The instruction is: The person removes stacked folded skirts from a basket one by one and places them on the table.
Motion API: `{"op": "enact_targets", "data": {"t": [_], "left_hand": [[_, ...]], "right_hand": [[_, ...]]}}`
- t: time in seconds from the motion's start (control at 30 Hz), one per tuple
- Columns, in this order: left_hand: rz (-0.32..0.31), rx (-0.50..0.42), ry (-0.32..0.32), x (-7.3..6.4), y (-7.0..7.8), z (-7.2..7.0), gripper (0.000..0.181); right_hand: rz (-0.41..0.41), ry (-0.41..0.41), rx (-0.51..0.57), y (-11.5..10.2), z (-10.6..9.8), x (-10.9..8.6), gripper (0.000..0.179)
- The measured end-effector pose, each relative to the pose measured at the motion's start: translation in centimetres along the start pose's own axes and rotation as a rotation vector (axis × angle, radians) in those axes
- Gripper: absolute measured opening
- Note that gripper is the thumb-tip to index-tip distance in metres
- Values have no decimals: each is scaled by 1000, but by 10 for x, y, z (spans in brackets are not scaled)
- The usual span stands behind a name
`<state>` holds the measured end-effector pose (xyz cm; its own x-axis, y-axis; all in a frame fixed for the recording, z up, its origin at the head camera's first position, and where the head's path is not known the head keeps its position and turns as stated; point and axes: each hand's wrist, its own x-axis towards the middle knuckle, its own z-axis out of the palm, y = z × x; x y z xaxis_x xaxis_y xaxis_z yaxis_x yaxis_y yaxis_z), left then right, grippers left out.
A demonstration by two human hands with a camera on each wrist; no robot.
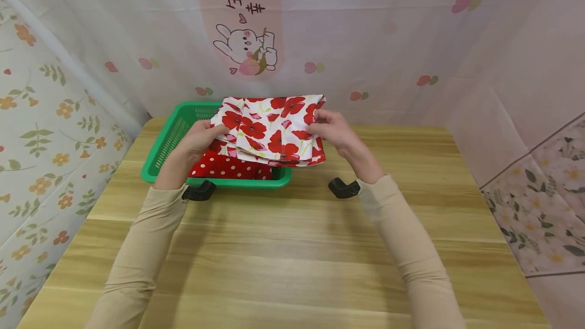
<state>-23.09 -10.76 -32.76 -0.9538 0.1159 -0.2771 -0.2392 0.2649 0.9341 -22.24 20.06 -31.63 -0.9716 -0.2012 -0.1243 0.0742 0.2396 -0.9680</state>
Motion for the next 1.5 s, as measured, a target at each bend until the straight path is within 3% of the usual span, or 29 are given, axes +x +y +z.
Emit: {"op": "enact_targets", "data": {"t": [0.5,0.77,1.03,1.5], "left_hand": [[24,11,-25,1,7,19,40],[28,-22,-43,5,9,30,38],[39,-14,-67,7,11,40,36],[39,-5,-115,6,17,60,34]], "right_hand": [[-13,-16,-29,1,-22,-13,34],[-17,8,-5,2,-31,-20,32],[-1,37,4,3,-41,-26,39],[-22,78,-6,9,-58,-40,36]]}}
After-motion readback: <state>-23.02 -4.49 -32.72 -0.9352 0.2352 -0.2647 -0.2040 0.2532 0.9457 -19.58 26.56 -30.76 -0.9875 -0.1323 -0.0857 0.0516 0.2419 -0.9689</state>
